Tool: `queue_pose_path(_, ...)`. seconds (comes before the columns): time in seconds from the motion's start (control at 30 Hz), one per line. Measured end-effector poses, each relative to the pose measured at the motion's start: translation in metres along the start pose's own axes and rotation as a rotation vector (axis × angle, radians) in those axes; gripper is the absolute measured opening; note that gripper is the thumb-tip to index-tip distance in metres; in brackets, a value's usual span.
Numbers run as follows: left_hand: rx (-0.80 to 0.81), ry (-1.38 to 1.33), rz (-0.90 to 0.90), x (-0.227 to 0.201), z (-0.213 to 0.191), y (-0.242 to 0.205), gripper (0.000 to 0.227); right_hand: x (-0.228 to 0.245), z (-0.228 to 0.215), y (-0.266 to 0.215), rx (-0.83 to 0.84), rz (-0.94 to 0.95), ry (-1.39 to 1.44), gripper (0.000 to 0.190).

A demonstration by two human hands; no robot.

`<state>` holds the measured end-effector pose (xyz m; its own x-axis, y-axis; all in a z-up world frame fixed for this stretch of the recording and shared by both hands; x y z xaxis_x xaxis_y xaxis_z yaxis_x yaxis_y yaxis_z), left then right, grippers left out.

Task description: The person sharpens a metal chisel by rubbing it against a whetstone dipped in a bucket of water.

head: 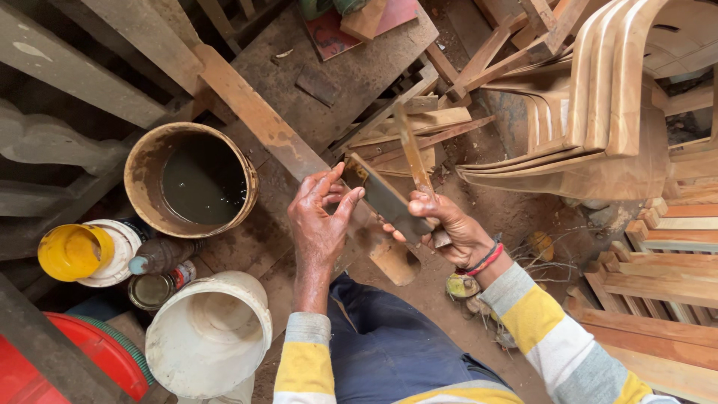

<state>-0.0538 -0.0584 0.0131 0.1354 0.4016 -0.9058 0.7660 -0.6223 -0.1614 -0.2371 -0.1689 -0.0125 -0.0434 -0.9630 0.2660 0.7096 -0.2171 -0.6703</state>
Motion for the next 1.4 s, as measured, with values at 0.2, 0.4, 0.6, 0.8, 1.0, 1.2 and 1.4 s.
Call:
queue_pose_path(0.2,0.116,-0.135,-0.225,0.037,0.017,-0.006,0.053,0.012,0.012,-0.005,-0.123,-0.256,-0.585,0.047)
queue_pose_path(0.4,0.196,-0.802,-0.344,0.057,0.029,-0.016,0.053,0.014,0.053,-0.019,-0.039,-0.599,-1.016,0.057)
queue_pose_path(0.6,0.081,-0.674,-0.472,0.085,0.022,-0.026,0.039,-0.011,0.072,-0.023,-0.235,-0.613,-1.569,0.054)
queue_pose_path(0.8,0.002,-0.506,-0.534,0.098,0.014,-0.024,0.028,-0.018,0.083,-0.034,-0.358,-0.795,-1.62,0.058)
queue_pose_path(1.0,-0.071,-0.315,-0.572,0.098,0.006,-0.024,0.026,-0.017,0.08,-0.033,-0.443,-0.762,-1.705,0.058)
queue_pose_path(1.2,-0.071,-0.286,-0.534,0.089,0.001,-0.016,0.03,-0.017,0.078,-0.032,-0.402,-0.801,-1.561,0.056)
queue_pose_path(1.4,-0.065,-0.325,-0.474,0.084,-0.003,-0.015,0.026,-0.015,0.075,-0.033,-0.37,-0.783,-1.411,0.054)
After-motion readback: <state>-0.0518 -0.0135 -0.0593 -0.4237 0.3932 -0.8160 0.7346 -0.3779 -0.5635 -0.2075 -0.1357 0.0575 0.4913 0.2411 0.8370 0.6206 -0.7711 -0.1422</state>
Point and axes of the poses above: each hand's wrist, its own y-axis towards the middle knuckle, its own z-axis out of the palm, x = y × z, the point moved 9 cm from there along y, towards the middle knuckle, and after that the axes turned 15 degrees about y, right-handed, at the moved point
